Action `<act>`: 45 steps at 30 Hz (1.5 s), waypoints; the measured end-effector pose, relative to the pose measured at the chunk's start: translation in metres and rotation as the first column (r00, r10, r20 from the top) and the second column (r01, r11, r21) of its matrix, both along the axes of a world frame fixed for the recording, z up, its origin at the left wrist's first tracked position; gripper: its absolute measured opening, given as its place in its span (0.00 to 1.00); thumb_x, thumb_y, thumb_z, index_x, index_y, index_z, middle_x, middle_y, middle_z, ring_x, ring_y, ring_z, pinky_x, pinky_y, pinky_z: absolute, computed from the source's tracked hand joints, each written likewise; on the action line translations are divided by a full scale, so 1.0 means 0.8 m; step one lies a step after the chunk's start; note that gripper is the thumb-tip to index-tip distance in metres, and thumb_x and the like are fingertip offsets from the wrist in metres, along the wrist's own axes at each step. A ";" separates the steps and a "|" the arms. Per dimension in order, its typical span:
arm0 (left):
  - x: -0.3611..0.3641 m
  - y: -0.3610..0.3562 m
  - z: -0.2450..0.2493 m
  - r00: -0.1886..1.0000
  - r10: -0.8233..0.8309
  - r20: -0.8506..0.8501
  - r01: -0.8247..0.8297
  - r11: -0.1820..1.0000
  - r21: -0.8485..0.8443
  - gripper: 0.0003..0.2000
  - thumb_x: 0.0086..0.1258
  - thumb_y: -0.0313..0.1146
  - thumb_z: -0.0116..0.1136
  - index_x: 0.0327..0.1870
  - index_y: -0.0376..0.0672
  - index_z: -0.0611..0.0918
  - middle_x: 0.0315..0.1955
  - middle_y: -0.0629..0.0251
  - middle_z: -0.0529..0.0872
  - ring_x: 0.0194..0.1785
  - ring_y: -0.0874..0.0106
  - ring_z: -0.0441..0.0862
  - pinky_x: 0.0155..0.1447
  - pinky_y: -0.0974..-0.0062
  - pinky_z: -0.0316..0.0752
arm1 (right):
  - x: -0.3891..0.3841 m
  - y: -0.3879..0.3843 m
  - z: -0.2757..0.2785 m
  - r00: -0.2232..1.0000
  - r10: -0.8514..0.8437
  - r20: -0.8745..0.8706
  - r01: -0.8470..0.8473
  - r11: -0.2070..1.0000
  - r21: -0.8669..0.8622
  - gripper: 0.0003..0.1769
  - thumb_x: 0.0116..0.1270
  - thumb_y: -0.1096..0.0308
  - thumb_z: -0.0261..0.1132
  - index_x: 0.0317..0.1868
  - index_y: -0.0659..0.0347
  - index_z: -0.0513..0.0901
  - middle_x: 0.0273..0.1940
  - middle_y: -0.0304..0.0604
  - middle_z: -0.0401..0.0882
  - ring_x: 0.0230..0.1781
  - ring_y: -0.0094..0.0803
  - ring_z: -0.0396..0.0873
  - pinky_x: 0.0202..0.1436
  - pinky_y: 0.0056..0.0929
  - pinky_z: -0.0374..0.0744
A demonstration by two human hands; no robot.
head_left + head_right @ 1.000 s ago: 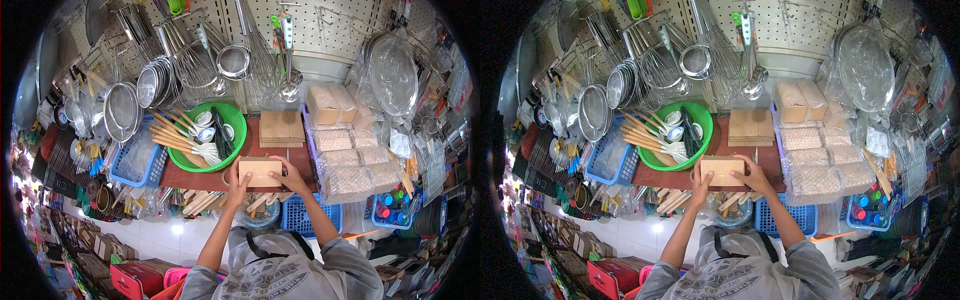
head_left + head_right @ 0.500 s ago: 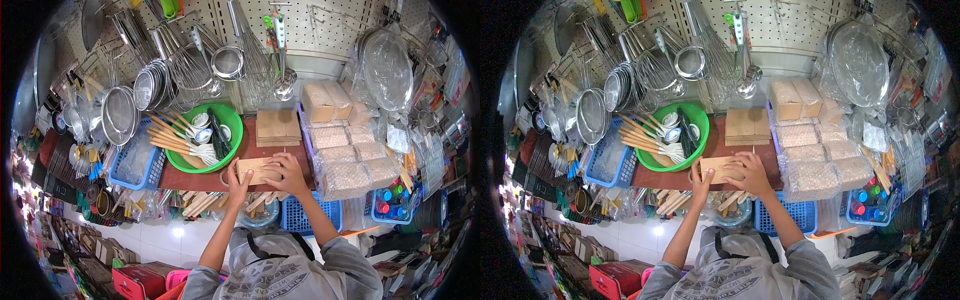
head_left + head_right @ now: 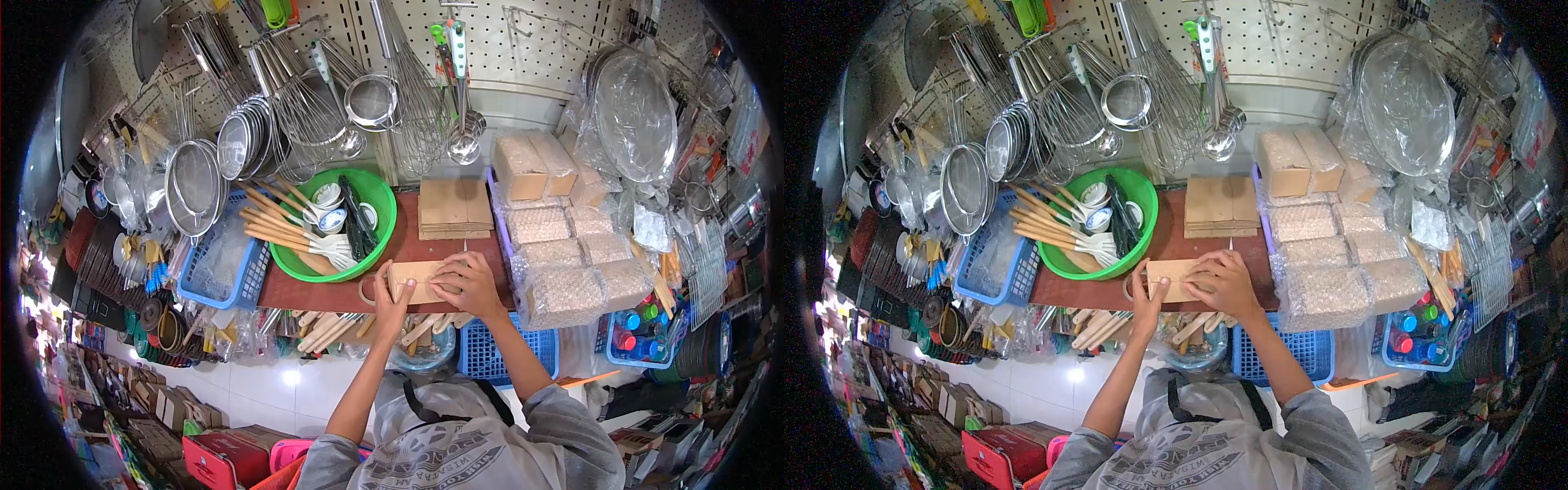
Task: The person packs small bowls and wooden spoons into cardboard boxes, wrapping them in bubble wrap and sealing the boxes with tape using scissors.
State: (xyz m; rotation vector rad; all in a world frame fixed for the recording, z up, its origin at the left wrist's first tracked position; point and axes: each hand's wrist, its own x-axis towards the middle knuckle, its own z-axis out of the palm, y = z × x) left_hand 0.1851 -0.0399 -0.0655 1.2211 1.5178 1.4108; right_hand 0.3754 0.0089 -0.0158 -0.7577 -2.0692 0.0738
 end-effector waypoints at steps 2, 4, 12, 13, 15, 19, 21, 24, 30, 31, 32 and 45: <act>0.000 0.001 -0.001 0.999 0.003 -0.032 -0.003 1.000 0.005 0.33 0.69 0.43 0.63 0.70 0.41 0.64 0.64 0.50 0.67 0.69 0.58 0.64 0.72 0.61 0.59 | 0.000 0.001 0.000 1.000 0.005 -0.003 -0.005 1.000 -0.015 0.06 0.50 0.64 0.76 0.30 0.49 0.88 0.36 0.28 0.85 0.48 0.29 0.79 0.54 0.34 0.72; 0.001 0.000 0.002 0.999 0.001 -0.040 -0.001 1.000 0.006 0.32 0.69 0.43 0.63 0.70 0.41 0.64 0.63 0.50 0.67 0.69 0.58 0.65 0.72 0.61 0.59 | 0.001 0.001 -0.001 1.000 0.007 -0.006 -0.007 0.999 -0.035 0.06 0.50 0.64 0.76 0.29 0.49 0.88 0.36 0.28 0.85 0.48 0.29 0.79 0.54 0.34 0.72; 0.007 0.002 0.008 1.000 -0.019 0.017 0.019 1.000 0.004 0.30 0.69 0.39 0.61 0.69 0.40 0.65 0.62 0.51 0.70 0.66 0.59 0.68 0.71 0.62 0.61 | 0.000 0.000 -0.003 0.999 0.003 -0.037 -0.008 0.990 -0.142 0.06 0.50 0.67 0.75 0.30 0.51 0.88 0.36 0.31 0.86 0.44 0.31 0.81 0.50 0.31 0.74; 0.006 0.003 0.005 1.000 -0.019 -0.004 0.019 1.000 0.010 0.30 0.69 0.39 0.61 0.69 0.40 0.65 0.62 0.51 0.70 0.67 0.59 0.68 0.70 0.63 0.61 | 0.000 0.001 -0.003 0.999 0.000 -0.039 -0.005 0.990 -0.142 0.07 0.49 0.67 0.75 0.31 0.51 0.88 0.36 0.31 0.86 0.44 0.31 0.81 0.50 0.30 0.74; 0.006 0.006 0.001 0.999 -0.018 -0.047 0.019 1.000 0.020 0.30 0.69 0.39 0.61 0.69 0.40 0.65 0.63 0.51 0.70 0.67 0.60 0.68 0.70 0.63 0.61 | 0.002 0.002 -0.005 0.999 -0.007 -0.043 0.001 0.990 -0.142 0.07 0.49 0.68 0.75 0.31 0.52 0.88 0.35 0.32 0.86 0.43 0.31 0.81 0.49 0.30 0.75; 0.009 0.005 0.006 0.999 -0.027 -0.036 0.027 1.000 0.013 0.30 0.70 0.39 0.61 0.69 0.40 0.65 0.64 0.51 0.69 0.67 0.59 0.68 0.71 0.63 0.61 | 0.002 0.002 -0.015 0.995 -0.044 -0.092 0.032 0.990 -0.136 0.07 0.50 0.66 0.74 0.31 0.51 0.86 0.35 0.31 0.86 0.43 0.30 0.82 0.49 0.31 0.75; 0.008 0.007 -0.003 0.998 -0.020 -0.054 0.020 1.000 -0.005 0.29 0.69 0.39 0.61 0.69 0.40 0.65 0.64 0.51 0.70 0.67 0.59 0.68 0.71 0.63 0.61 | 0.002 0.002 -0.019 0.991 -0.062 -0.118 0.046 0.990 -0.135 0.08 0.50 0.67 0.75 0.31 0.52 0.86 0.34 0.32 0.86 0.42 0.30 0.82 0.48 0.31 0.76; 0.008 0.007 -0.009 1.000 -0.013 0.002 0.013 1.000 -0.009 0.29 0.70 0.39 0.60 0.69 0.41 0.65 0.63 0.51 0.70 0.66 0.60 0.69 0.70 0.64 0.62 | 0.002 0.001 -0.022 0.970 -0.081 -0.230 0.040 0.983 -0.178 0.07 0.50 0.68 0.75 0.31 0.53 0.85 0.33 0.34 0.86 0.41 0.30 0.83 0.46 0.31 0.76; 0.011 0.006 -0.009 0.994 -0.032 0.103 0.034 0.999 -0.018 0.27 0.72 0.38 0.59 0.68 0.41 0.65 0.61 0.52 0.72 0.65 0.62 0.69 0.69 0.65 0.63 | 0.003 -0.004 -0.008 0.997 -0.031 -0.069 0.033 0.999 0.028 0.09 0.46 0.71 0.76 0.29 0.52 0.86 0.33 0.33 0.85 0.43 0.30 0.83 0.47 0.31 0.79; 0.011 0.006 -0.009 0.995 -0.033 0.094 0.035 0.999 -0.014 0.27 0.72 0.38 0.59 0.68 0.41 0.65 0.61 0.52 0.72 0.65 0.61 0.69 0.69 0.65 0.63 | 0.003 -0.004 -0.008 0.998 -0.032 -0.058 0.034 0.999 0.033 0.09 0.46 0.70 0.76 0.29 0.52 0.86 0.33 0.33 0.85 0.43 0.30 0.82 0.47 0.32 0.78; 0.011 0.006 -0.009 0.996 -0.034 0.086 0.035 0.999 -0.010 0.27 0.72 0.38 0.59 0.68 0.41 0.65 0.61 0.51 0.72 0.65 0.61 0.69 0.69 0.65 0.63 | 0.003 -0.005 -0.009 0.998 -0.033 -0.048 0.035 0.999 0.038 0.09 0.46 0.70 0.76 0.29 0.51 0.86 0.33 0.32 0.84 0.43 0.30 0.82 0.47 0.32 0.78; 0.011 0.006 -0.008 0.996 -0.040 0.076 0.042 0.999 -0.025 0.26 0.72 0.38 0.59 0.67 0.41 0.65 0.61 0.51 0.72 0.64 0.60 0.71 0.68 0.64 0.64 | 0.006 -0.007 -0.010 0.999 -0.024 0.033 0.023 0.999 0.043 0.09 0.47 0.68 0.76 0.32 0.49 0.88 0.36 0.29 0.83 0.44 0.30 0.80 0.49 0.30 0.75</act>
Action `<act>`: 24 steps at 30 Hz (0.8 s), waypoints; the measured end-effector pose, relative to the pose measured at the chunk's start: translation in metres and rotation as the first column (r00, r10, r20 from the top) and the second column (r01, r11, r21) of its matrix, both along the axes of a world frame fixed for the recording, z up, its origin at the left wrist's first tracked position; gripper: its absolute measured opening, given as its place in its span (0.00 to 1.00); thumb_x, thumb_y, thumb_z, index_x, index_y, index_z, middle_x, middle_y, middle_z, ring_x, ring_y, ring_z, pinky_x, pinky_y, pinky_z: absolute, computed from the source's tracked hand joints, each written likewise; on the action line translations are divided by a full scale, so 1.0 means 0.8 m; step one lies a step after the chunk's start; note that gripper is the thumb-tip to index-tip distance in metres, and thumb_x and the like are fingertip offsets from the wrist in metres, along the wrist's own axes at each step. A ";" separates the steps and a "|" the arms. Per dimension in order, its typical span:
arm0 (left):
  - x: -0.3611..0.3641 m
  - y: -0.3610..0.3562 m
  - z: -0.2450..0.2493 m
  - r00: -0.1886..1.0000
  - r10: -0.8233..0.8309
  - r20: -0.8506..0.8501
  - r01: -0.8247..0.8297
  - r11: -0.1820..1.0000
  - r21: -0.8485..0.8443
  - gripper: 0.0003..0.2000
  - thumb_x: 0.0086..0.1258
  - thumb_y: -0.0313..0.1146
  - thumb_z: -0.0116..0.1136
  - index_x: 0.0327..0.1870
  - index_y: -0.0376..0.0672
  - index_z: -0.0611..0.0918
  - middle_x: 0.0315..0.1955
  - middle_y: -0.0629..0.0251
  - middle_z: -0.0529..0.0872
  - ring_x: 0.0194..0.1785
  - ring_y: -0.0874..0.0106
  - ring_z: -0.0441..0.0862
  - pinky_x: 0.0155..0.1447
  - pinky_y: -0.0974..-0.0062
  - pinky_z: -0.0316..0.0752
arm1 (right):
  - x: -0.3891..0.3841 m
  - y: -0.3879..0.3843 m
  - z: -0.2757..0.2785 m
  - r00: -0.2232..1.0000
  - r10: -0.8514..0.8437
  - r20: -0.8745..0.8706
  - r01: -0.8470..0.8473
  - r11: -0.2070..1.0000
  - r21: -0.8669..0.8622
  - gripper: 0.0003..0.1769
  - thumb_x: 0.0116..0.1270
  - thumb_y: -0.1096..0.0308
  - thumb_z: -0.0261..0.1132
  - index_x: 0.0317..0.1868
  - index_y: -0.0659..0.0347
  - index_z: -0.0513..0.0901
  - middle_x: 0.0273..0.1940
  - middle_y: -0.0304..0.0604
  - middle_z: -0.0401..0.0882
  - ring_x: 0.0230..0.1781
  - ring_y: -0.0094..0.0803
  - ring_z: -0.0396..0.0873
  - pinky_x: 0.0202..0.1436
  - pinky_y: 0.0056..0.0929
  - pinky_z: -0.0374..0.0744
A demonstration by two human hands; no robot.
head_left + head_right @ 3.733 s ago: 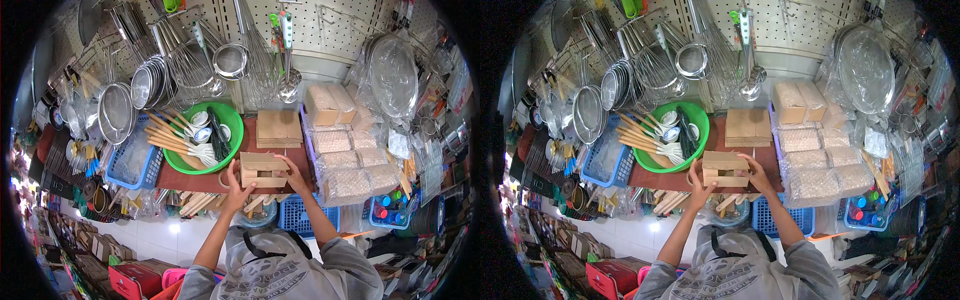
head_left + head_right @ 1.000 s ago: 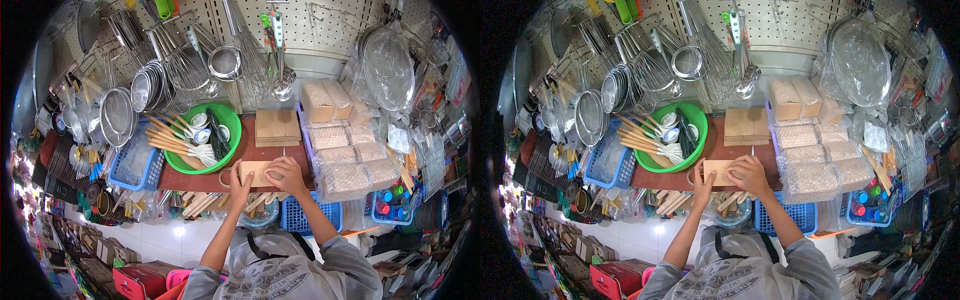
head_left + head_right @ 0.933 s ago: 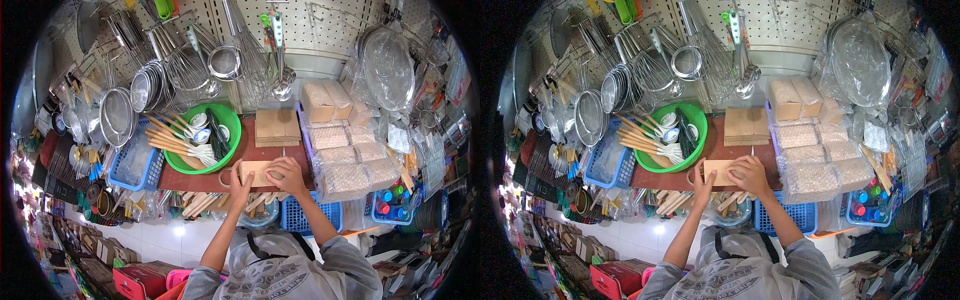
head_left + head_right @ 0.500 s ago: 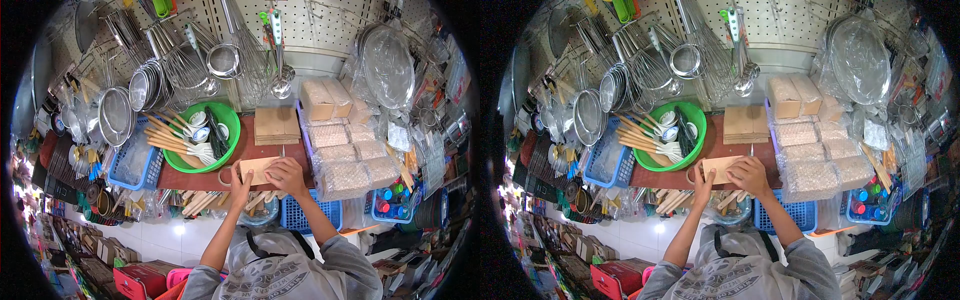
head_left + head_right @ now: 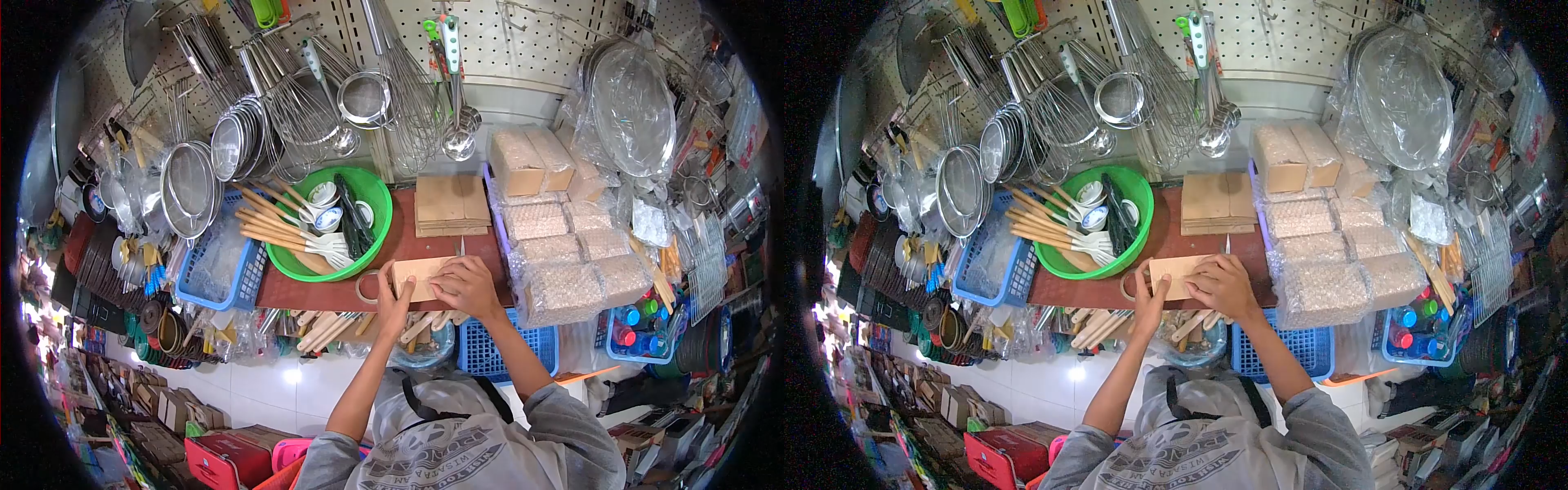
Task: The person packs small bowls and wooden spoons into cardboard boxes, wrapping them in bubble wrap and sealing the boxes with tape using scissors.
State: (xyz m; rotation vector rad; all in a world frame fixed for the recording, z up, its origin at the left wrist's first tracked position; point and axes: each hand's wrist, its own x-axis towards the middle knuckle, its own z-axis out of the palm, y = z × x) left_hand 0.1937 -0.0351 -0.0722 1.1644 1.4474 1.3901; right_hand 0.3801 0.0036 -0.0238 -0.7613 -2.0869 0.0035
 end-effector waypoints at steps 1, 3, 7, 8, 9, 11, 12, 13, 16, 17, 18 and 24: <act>0.000 0.000 0.000 1.000 -0.002 0.002 0.002 1.000 -0.006 0.26 0.72 0.38 0.59 0.67 0.42 0.65 0.61 0.51 0.72 0.63 0.61 0.71 0.67 0.64 0.65 | 0.000 0.000 0.000 1.000 -0.002 0.008 0.002 1.000 -0.008 0.09 0.47 0.68 0.75 0.32 0.48 0.88 0.36 0.29 0.83 0.44 0.30 0.80 0.49 0.30 0.75; 0.000 -0.001 0.000 1.000 -0.007 0.007 0.007 1.000 -0.018 0.26 0.72 0.37 0.59 0.67 0.42 0.64 0.60 0.51 0.73 0.62 0.61 0.72 0.66 0.64 0.66 | 0.000 -0.002 0.001 1.000 -0.004 0.023 0.005 1.000 -0.026 0.08 0.48 0.67 0.75 0.32 0.48 0.88 0.36 0.29 0.83 0.44 0.30 0.79 0.49 0.31 0.75; -0.001 0.000 -0.006 1.000 -0.004 0.019 0.004 1.000 -0.003 0.26 0.72 0.37 0.58 0.67 0.42 0.64 0.59 0.52 0.73 0.61 0.62 0.73 0.65 0.64 0.66 | 0.001 0.000 0.000 0.999 0.014 0.044 -0.010 0.997 -0.074 0.08 0.50 0.66 0.75 0.33 0.48 0.89 0.37 0.29 0.83 0.45 0.30 0.79 0.50 0.31 0.75; -0.002 0.000 -0.008 1.000 -0.004 0.023 0.004 1.000 -0.003 0.26 0.72 0.37 0.58 0.67 0.42 0.64 0.59 0.52 0.73 0.61 0.62 0.73 0.65 0.64 0.66 | 0.001 0.001 0.002 0.999 0.024 0.047 -0.020 0.996 -0.089 0.08 0.50 0.66 0.74 0.33 0.48 0.89 0.37 0.29 0.83 0.45 0.30 0.79 0.50 0.32 0.75; -0.001 0.000 -0.006 1.000 -0.004 0.027 0.004 1.000 -0.003 0.26 0.72 0.37 0.58 0.67 0.42 0.64 0.59 0.52 0.73 0.61 0.62 0.73 0.65 0.64 0.66 | 0.002 0.001 0.003 0.998 0.034 0.050 -0.029 0.994 -0.103 0.08 0.50 0.66 0.74 0.33 0.48 0.89 0.38 0.29 0.83 0.45 0.31 0.79 0.50 0.32 0.75; 0.000 -0.002 -0.002 1.000 -0.003 0.022 0.004 1.000 -0.006 0.26 0.72 0.37 0.58 0.67 0.42 0.64 0.59 0.51 0.73 0.61 0.62 0.73 0.65 0.65 0.66 | 0.003 0.002 0.005 0.997 0.038 0.061 -0.030 0.992 -0.126 0.08 0.50 0.66 0.74 0.33 0.48 0.90 0.38 0.29 0.82 0.45 0.31 0.78 0.50 0.32 0.74; 0.000 -0.003 0.001 1.000 -0.003 0.020 0.003 1.000 -0.007 0.26 0.72 0.37 0.58 0.67 0.42 0.64 0.59 0.51 0.73 0.61 0.62 0.73 0.65 0.65 0.66 | 0.004 0.002 0.007 0.997 0.041 0.067 -0.031 0.990 -0.137 0.08 0.50 0.66 0.74 0.33 0.47 0.90 0.38 0.29 0.82 0.45 0.31 0.78 0.50 0.32 0.74; 0.000 -0.002 -0.003 1.000 0.001 0.015 -0.001 1.000 -0.016 0.26 0.72 0.37 0.59 0.67 0.42 0.64 0.59 0.51 0.73 0.61 0.61 0.73 0.65 0.65 0.67 | 0.005 0.002 0.009 0.996 0.041 0.078 -0.030 0.990 -0.141 0.08 0.51 0.65 0.74 0.33 0.47 0.90 0.39 0.30 0.82 0.46 0.31 0.78 0.50 0.32 0.75; -0.002 -0.001 -0.011 1.000 0.016 0.016 -0.016 0.999 -0.035 0.26 0.72 0.38 0.59 0.67 0.41 0.65 0.59 0.50 0.74 0.61 0.61 0.74 0.65 0.64 0.67 | 0.006 -0.001 0.016 0.995 0.043 0.091 -0.027 0.986 -0.163 0.07 0.51 0.64 0.74 0.34 0.47 0.90 0.40 0.30 0.82 0.46 0.32 0.78 0.51 0.32 0.75; -0.002 0.000 -0.011 0.999 0.022 0.027 -0.021 0.999 -0.035 0.26 0.72 0.39 0.59 0.67 0.41 0.65 0.59 0.50 0.74 0.61 0.60 0.74 0.65 0.64 0.67 | 0.005 -0.003 0.018 0.996 0.041 0.084 -0.026 0.984 -0.176 0.07 0.52 0.64 0.74 0.34 0.47 0.90 0.40 0.31 0.82 0.47 0.33 0.77 0.51 0.32 0.75; -0.002 0.000 -0.009 0.999 0.027 0.037 -0.025 0.999 -0.034 0.26 0.72 0.39 0.58 0.67 0.41 0.65 0.59 0.49 0.74 0.61 0.60 0.74 0.65 0.64 0.67 | 0.005 -0.005 0.019 0.996 0.039 0.077 -0.024 0.982 -0.189 0.07 0.52 0.64 0.73 0.34 0.47 0.90 0.40 0.31 0.82 0.47 0.33 0.77 0.52 0.32 0.75; -0.003 -0.001 -0.001 1.000 0.013 0.005 -0.012 0.998 -0.063 0.27 0.72 0.41 0.58 0.67 0.43 0.64 0.61 0.49 0.73 0.62 0.59 0.73 0.65 0.63 0.67 | -0.001 0.005 0.002 1.000 -0.023 -0.001 0.022 0.960 -0.279 0.07 0.53 0.63 0.73 0.35 0.47 0.90 0.38 0.31 0.83 0.45 0.33 0.77 0.52 0.32 0.75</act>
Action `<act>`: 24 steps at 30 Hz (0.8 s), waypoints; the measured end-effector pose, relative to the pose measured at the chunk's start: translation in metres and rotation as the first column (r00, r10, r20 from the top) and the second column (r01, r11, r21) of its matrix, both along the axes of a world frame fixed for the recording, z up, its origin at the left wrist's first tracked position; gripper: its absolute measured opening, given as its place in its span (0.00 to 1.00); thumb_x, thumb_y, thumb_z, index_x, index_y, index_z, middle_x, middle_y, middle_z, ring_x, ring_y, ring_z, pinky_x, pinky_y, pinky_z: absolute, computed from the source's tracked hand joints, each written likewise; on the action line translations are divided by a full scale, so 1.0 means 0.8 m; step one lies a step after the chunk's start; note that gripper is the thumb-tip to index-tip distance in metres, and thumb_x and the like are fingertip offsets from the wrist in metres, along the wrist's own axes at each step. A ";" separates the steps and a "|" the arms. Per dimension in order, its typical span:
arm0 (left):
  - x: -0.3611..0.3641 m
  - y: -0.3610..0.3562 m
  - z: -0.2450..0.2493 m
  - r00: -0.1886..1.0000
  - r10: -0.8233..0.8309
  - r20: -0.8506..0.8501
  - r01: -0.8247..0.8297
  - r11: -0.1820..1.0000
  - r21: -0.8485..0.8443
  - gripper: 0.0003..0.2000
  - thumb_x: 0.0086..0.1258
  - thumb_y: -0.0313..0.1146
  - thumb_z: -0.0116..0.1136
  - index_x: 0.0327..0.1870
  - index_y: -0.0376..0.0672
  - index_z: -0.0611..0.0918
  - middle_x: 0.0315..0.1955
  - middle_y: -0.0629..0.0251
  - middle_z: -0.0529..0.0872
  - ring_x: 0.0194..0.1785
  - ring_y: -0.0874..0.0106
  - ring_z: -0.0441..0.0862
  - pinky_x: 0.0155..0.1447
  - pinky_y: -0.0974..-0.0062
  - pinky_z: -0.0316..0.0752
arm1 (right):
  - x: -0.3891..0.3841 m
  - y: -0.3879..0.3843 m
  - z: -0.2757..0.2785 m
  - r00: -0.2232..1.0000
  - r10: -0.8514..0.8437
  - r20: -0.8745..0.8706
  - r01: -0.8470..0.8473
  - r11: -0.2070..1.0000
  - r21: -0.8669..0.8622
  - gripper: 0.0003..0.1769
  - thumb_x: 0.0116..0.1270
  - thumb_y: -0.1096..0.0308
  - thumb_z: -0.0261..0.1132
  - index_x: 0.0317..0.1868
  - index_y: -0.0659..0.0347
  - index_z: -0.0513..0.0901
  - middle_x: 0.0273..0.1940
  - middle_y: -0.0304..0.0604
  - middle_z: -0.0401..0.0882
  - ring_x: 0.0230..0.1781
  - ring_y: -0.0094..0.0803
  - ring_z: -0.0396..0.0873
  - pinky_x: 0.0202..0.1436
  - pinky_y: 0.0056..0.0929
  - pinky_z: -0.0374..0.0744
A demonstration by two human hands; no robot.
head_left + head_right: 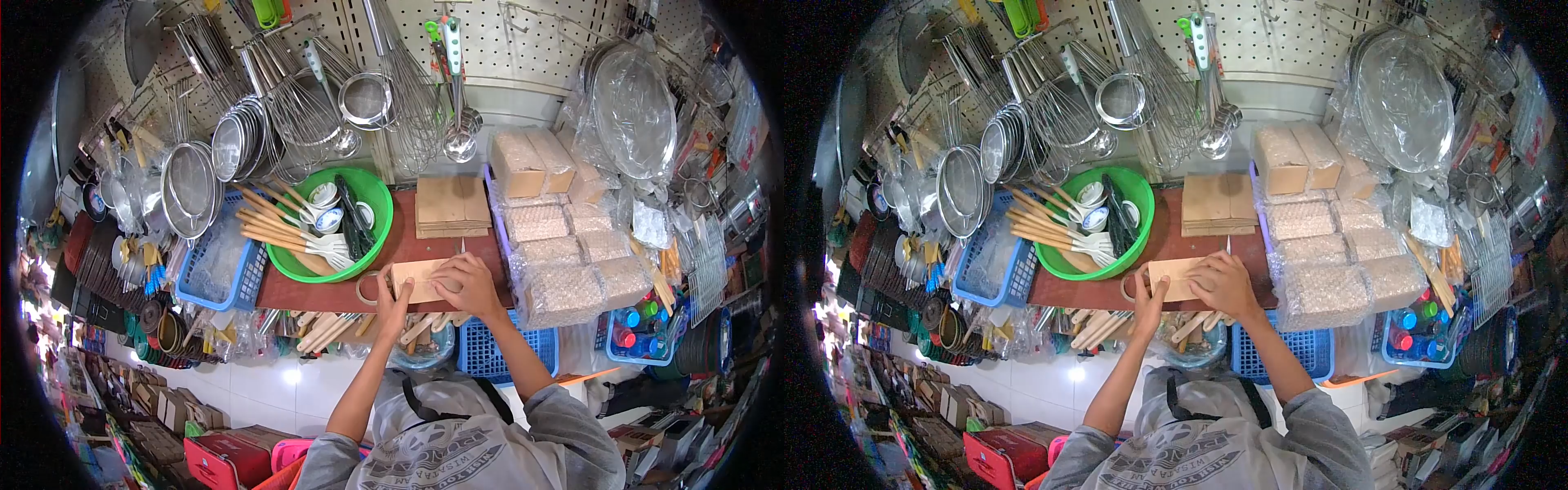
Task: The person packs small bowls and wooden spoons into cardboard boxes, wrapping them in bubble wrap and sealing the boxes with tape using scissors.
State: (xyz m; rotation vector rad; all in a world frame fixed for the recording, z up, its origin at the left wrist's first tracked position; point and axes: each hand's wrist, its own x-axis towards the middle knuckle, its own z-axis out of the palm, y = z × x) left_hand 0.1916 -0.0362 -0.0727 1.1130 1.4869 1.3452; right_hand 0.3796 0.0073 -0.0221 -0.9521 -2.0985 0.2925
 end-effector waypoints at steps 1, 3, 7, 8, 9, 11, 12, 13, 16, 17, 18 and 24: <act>0.000 0.000 -0.002 1.000 -0.004 -0.001 0.004 1.000 -0.004 0.27 0.72 0.41 0.58 0.67 0.43 0.64 0.61 0.49 0.73 0.62 0.59 0.73 0.66 0.63 0.67 | -0.001 0.001 0.001 1.000 -0.005 0.004 0.005 1.000 -0.002 0.07 0.53 0.63 0.73 0.35 0.47 0.90 0.37 0.30 0.83 0.45 0.33 0.77 0.52 0.33 0.75; -0.001 0.001 -0.005 1.000 -0.012 -0.003 0.012 1.000 -0.012 0.27 0.72 0.41 0.59 0.68 0.44 0.64 0.61 0.49 0.73 0.62 0.59 0.73 0.66 0.63 0.66 | -0.003 0.001 0.005 1.000 -0.014 0.011 0.014 1.000 -0.006 0.08 0.53 0.62 0.74 0.35 0.47 0.90 0.36 0.30 0.83 0.43 0.32 0.77 0.50 0.33 0.75; 0.001 0.002 -0.008 0.998 -0.001 -0.060 0.004 0.998 0.058 0.27 0.72 0.40 0.59 0.67 0.42 0.64 0.59 0.51 0.74 0.61 0.61 0.73 0.65 0.65 0.66 | -0.001 0.005 0.002 0.997 0.003 0.083 -0.005 1.000 0.024 0.08 0.53 0.61 0.74 0.35 0.47 0.90 0.35 0.29 0.83 0.42 0.31 0.76 0.47 0.32 0.72; 0.001 0.003 -0.013 0.997 0.011 -0.082 -0.004 0.996 0.088 0.27 0.73 0.40 0.58 0.67 0.42 0.64 0.56 0.53 0.76 0.59 0.63 0.74 0.64 0.67 0.67 | -0.001 0.006 0.000 0.997 0.012 0.082 -0.014 1.000 0.027 0.08 0.53 0.61 0.74 0.35 0.47 0.89 0.36 0.29 0.83 0.42 0.31 0.76 0.47 0.32 0.72; 0.001 0.003 -0.015 0.994 0.024 -0.104 -0.011 0.993 0.120 0.26 0.73 0.40 0.58 0.67 0.42 0.64 0.54 0.55 0.77 0.56 0.65 0.75 0.62 0.68 0.68 | -0.002 0.006 -0.001 0.997 0.020 0.080 -0.023 0.999 0.030 0.07 0.53 0.61 0.74 0.34 0.47 0.89 0.36 0.28 0.83 0.43 0.30 0.76 0.47 0.32 0.71; 0.000 0.004 -0.017 0.996 0.017 -0.084 -0.008 0.994 0.112 0.26 0.73 0.40 0.58 0.67 0.42 0.64 0.54 0.55 0.77 0.56 0.66 0.75 0.62 0.68 0.68 | -0.003 0.008 -0.004 0.996 0.023 0.085 -0.023 1.000 0.010 0.06 0.54 0.61 0.73 0.33 0.48 0.88 0.36 0.28 0.83 0.43 0.30 0.76 0.48 0.32 0.71; 0.000 0.004 -0.017 0.997 0.015 -0.074 -0.007 0.994 0.108 0.26 0.73 0.40 0.58 0.67 0.42 0.64 0.54 0.55 0.77 0.56 0.66 0.75 0.62 0.68 0.69 | -0.003 0.009 -0.005 0.996 0.024 0.088 -0.024 1.000 0.000 0.06 0.55 0.61 0.73 0.33 0.48 0.88 0.36 0.28 0.83 0.43 0.30 0.76 0.49 0.32 0.70; -0.002 0.005 -0.020 0.996 0.014 -0.084 -0.005 0.995 0.104 0.26 0.73 0.40 0.58 0.67 0.42 0.64 0.54 0.55 0.77 0.56 0.66 0.76 0.61 0.69 0.69 | -0.003 0.009 -0.005 0.995 0.028 0.091 -0.026 1.000 -0.016 0.06 0.55 0.61 0.72 0.33 0.48 0.88 0.36 0.28 0.83 0.43 0.30 0.76 0.49 0.32 0.70; -0.004 0.005 -0.020 0.998 -0.001 -0.063 0.005 0.997 0.074 0.26 0.73 0.39 0.58 0.67 0.42 0.64 0.56 0.54 0.76 0.58 0.65 0.74 0.63 0.67 0.68 | -0.002 0.010 -0.006 0.994 0.034 0.103 -0.029 0.999 -0.046 0.05 0.57 0.61 0.72 0.33 0.49 0.87 0.36 0.29 0.83 0.44 0.31 0.76 0.50 0.33 0.70; -0.005 0.004 -0.018 1.000 -0.012 -0.021 0.013 0.999 0.049 0.26 0.72 0.38 0.59 0.67 0.41 0.65 0.59 0.52 0.74 0.61 0.63 0.73 0.65 0.66 0.66 | -0.002 0.011 -0.007 0.994 0.034 0.108 -0.029 0.998 -0.046 0.05 0.57 0.60 0.71 0.33 0.49 0.86 0.36 0.29 0.83 0.44 0.31 0.76 0.50 0.33 0.70; -0.004 0.003 -0.013 1.000 -0.021 0.021 0.021 1.000 0.024 0.26 0.71 0.37 0.60 0.66 0.40 0.65 0.61 0.51 0.72 0.64 0.61 0.71 0.68 0.65 0.64 | -0.002 0.012 -0.008 0.993 0.035 0.113 -0.030 0.998 -0.048 0.06 0.57 0.60 0.71 0.33 0.49 0.86 0.36 0.29 0.83 0.44 0.31 0.76 0.50 0.33 0.70; -0.003 0.000 -0.008 1.000 -0.023 0.000 0.023 1.000 -0.002 0.26 0.72 0.37 0.59 0.66 0.41 0.65 0.60 0.52 0.73 0.62 0.61 0.73 0.66 0.65 0.66 | -0.004 0.015 -0.011 0.991 0.020 0.132 -0.020 1.000 -0.007 0.06 0.57 0.59 0.71 0.32 0.49 0.86 0.35 0.29 0.83 0.42 0.30 0.76 0.48 0.33 0.70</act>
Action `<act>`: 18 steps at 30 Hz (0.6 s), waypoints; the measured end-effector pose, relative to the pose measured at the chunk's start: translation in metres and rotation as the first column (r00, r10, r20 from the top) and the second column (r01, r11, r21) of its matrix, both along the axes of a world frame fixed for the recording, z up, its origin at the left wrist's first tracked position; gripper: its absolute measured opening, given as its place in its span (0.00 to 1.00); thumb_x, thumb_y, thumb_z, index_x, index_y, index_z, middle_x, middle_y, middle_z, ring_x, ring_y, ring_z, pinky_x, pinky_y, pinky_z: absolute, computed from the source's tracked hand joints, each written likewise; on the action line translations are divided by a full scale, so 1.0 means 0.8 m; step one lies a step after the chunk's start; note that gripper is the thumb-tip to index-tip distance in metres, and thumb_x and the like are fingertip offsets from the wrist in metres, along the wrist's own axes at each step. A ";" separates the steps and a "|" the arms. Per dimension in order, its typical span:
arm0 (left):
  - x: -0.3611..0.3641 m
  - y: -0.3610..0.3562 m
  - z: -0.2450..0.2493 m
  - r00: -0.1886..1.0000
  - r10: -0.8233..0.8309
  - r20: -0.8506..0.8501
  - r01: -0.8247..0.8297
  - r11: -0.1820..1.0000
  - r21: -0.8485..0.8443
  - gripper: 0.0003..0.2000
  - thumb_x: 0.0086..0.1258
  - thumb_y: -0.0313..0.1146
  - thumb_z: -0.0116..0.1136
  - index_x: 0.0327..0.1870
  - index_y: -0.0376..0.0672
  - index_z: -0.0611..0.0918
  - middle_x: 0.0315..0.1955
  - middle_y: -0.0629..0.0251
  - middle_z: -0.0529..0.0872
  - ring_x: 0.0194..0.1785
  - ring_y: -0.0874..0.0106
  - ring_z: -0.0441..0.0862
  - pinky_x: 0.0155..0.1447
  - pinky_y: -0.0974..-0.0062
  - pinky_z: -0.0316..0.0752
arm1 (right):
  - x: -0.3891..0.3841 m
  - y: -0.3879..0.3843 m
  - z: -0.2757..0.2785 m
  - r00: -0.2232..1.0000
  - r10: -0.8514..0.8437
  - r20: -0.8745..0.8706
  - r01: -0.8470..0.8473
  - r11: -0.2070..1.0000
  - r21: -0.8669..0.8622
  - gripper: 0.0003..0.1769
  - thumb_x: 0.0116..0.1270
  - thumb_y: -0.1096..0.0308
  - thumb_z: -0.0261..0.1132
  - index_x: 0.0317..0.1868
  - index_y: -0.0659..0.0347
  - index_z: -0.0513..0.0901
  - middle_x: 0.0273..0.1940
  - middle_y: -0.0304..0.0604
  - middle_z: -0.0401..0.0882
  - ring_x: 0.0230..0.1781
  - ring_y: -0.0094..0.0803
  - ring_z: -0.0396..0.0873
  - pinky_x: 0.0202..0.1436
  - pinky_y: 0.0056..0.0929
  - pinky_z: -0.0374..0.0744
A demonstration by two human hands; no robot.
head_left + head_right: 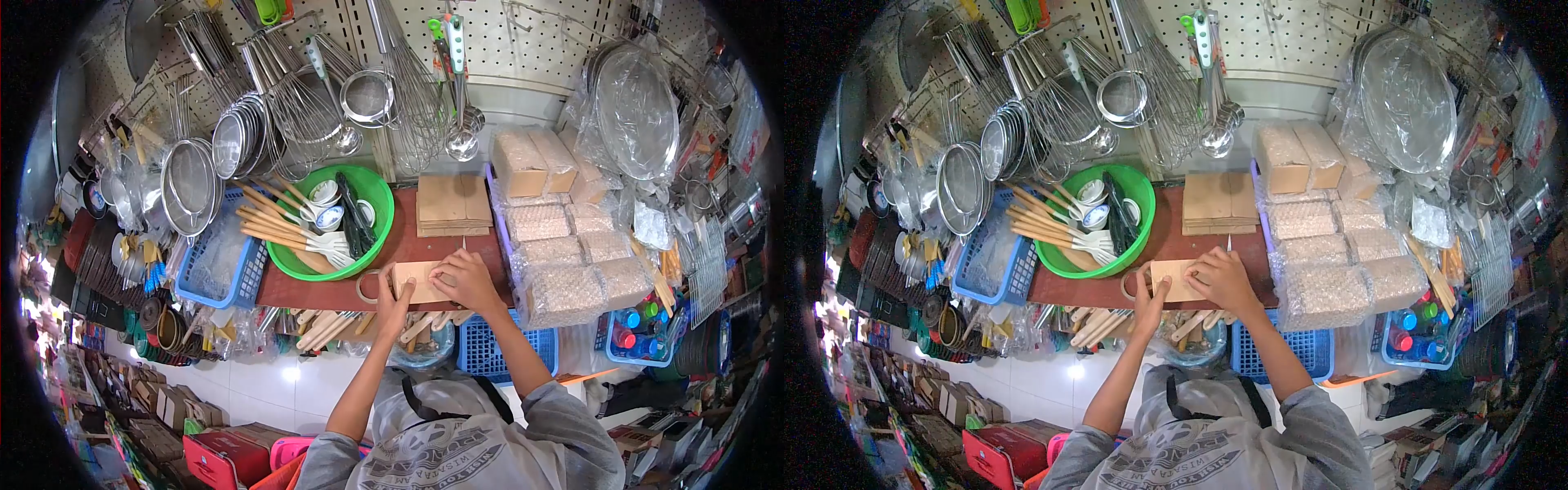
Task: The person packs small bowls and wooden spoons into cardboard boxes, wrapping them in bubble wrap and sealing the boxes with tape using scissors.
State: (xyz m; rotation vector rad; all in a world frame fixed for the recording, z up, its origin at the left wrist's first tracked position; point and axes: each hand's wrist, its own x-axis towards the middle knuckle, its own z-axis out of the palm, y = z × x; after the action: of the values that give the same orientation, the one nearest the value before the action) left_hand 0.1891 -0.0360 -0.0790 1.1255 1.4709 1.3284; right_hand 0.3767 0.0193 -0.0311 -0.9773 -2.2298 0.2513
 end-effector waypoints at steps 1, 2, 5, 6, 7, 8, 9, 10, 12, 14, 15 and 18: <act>0.000 0.000 0.000 1.000 0.002 0.000 -0.002 1.000 0.000 0.26 0.72 0.37 0.59 0.66 0.42 0.65 0.60 0.52 0.73 0.62 0.61 0.73 0.66 0.65 0.66 | 0.000 0.000 0.001 1.000 0.000 0.005 0.000 1.000 0.004 0.06 0.57 0.59 0.71 0.32 0.49 0.86 0.35 0.29 0.83 0.42 0.30 0.76 0.48 0.33 0.70; 0.000 0.001 0.001 1.000 0.005 0.001 -0.005 1.000 0.000 0.25 0.72 0.37 0.59 0.66 0.42 0.65 0.60 0.52 0.73 0.62 0.62 0.73 0.66 0.66 0.66 | 0.000 0.001 0.002 1.000 -0.001 0.011 0.001 1.000 0.007 0.06 0.57 0.59 0.71 0.33 0.49 0.86 0.35 0.29 0.82 0.42 0.30 0.76 0.48 0.33 0.70; 0.001 0.001 -0.004 1.000 0.014 -0.018 -0.013 0.999 0.034 0.27 0.72 0.40 0.59 0.68 0.44 0.65 0.54 0.54 0.76 0.56 0.65 0.75 0.60 0.68 0.69 | 0.001 0.000 0.001 1.000 -0.004 0.017 0.003 1.000 0.017 0.07 0.56 0.58 0.72 0.34 0.48 0.87 0.34 0.29 0.82 0.41 0.30 0.76 0.47 0.33 0.69; 0.001 0.002 -0.006 0.999 0.018 -0.027 -0.017 0.998 0.053 0.28 0.72 0.42 0.59 0.68 0.44 0.65 0.51 0.55 0.78 0.53 0.67 0.76 0.57 0.70 0.71 | 0.000 0.000 0.001 1.000 -0.004 0.017 0.004 1.000 0.021 0.08 0.56 0.58 0.72 0.35 0.48 0.87 0.34 0.29 0.82 0.41 0.30 0.76 0.47 0.32 0.69; 0.000 0.003 -0.007 0.999 0.015 -0.032 -0.014 0.999 0.051 0.28 0.72 0.42 0.59 0.68 0.44 0.65 0.51 0.55 0.78 0.54 0.67 0.76 0.58 0.70 0.71 | 0.001 0.000 0.002 1.000 0.001 0.015 -0.001 1.000 0.018 0.08 0.56 0.58 0.72 0.36 0.48 0.88 0.34 0.29 0.82 0.41 0.30 0.76 0.46 0.33 0.69; -0.001 0.005 -0.009 0.999 0.011 -0.037 -0.010 0.999 0.049 0.28 0.72 0.42 0.59 0.69 0.44 0.65 0.52 0.55 0.78 0.54 0.67 0.76 0.58 0.70 0.70 | 0.001 0.001 0.004 1.000 0.005 0.014 -0.006 1.000 0.016 0.09 0.56 0.58 0.72 0.37 0.47 0.88 0.33 0.29 0.82 0.41 0.30 0.76 0.46 0.33 0.70; -0.001 0.005 -0.006 0.999 0.007 -0.042 -0.005 0.999 0.046 0.28 0.72 0.42 0.59 0.69 0.44 0.65 0.52 0.55 0.78 0.55 0.67 0.75 0.59 0.69 0.70 | 0.002 0.000 0.005 1.000 0.009 0.012 -0.010 1.000 0.013 0.10 0.55 0.58 0.72 0.38 0.47 0.88 0.33 0.29 0.82 0.41 0.30 0.76 0.46 0.33 0.70; -0.002 0.004 -0.003 1.000 -0.002 -0.027 0.003 0.999 0.041 0.28 0.72 0.42 0.59 0.69 0.44 0.65 0.52 0.55 0.77 0.55 0.67 0.75 0.59 0.69 0.70 | 0.001 -0.001 0.006 1.000 -0.008 0.004 0.008 1.000 0.001 0.11 0.55 0.57 0.73 0.38 0.47 0.88 0.33 0.29 0.82 0.41 0.30 0.76 0.46 0.33 0.70; -0.002 0.003 0.004 1.000 -0.019 0.005 0.019 0.999 0.033 0.28 0.72 0.42 0.59 0.69 0.44 0.65 0.53 0.55 0.77 0.56 0.67 0.75 0.59 0.69 0.69 | -0.002 -0.002 0.008 0.999 -0.042 -0.012 0.042 0.999 -0.019 0.12 0.54 0.57 0.73 0.40 0.46 0.88 0.34 0.30 0.81 0.41 0.31 0.76 0.45 0.34 0.70; -0.005 0.003 0.005 0.999 -0.037 0.038 0.036 0.999 0.018 0.28 0.72 0.42 0.59 0.69 0.44 0.65 0.54 0.55 0.76 0.56 0.67 0.75 0.60 0.69 0.69 | -0.004 -0.005 0.016 0.997 -0.064 -0.043 0.064 0.998 -0.008 0.14 0.53 0.57 0.74 0.41 0.48 0.88 0.35 0.32 0.81 0.41 0.33 0.76 0.46 0.34 0.70; -0.006 0.003 0.006 0.997 -0.046 0.055 0.045 0.999 0.010 0.28 0.72 0.42 0.59 0.69 0.44 0.64 0.55 0.55 0.76 0.56 0.67 0.74 0.60 0.69 0.69 | -0.004 -0.007 0.020 0.995 -0.076 -0.059 0.076 0.997 -0.005 0.15 0.53 0.58 0.74 0.41 0.48 0.87 0.36 0.34 0.81 0.41 0.34 0.76 0.47 0.34 0.71; -0.008 0.004 0.008 0.989 -0.052 0.141 0.052 0.999 0.008 0.27 0.71 0.39 0.60 0.67 0.44 0.65 0.56 0.56 0.75 0.57 0.66 0.74 0.61 0.68 0.69 | -0.010 -0.011 0.030 0.981 -0.116 -0.157 0.122 0.992 0.032 0.16 0.53 0.62 0.75 0.43 0.53 0.86 0.41 0.39 0.82 0.45 0.38 0.78 0.52 0.34 0.73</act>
State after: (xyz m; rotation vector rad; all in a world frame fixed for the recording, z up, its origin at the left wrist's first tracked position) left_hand 0.1825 -0.0326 -0.0723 1.0436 1.3285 1.3469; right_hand 0.3688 0.0104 -0.0072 -1.0287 -2.0205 0.2186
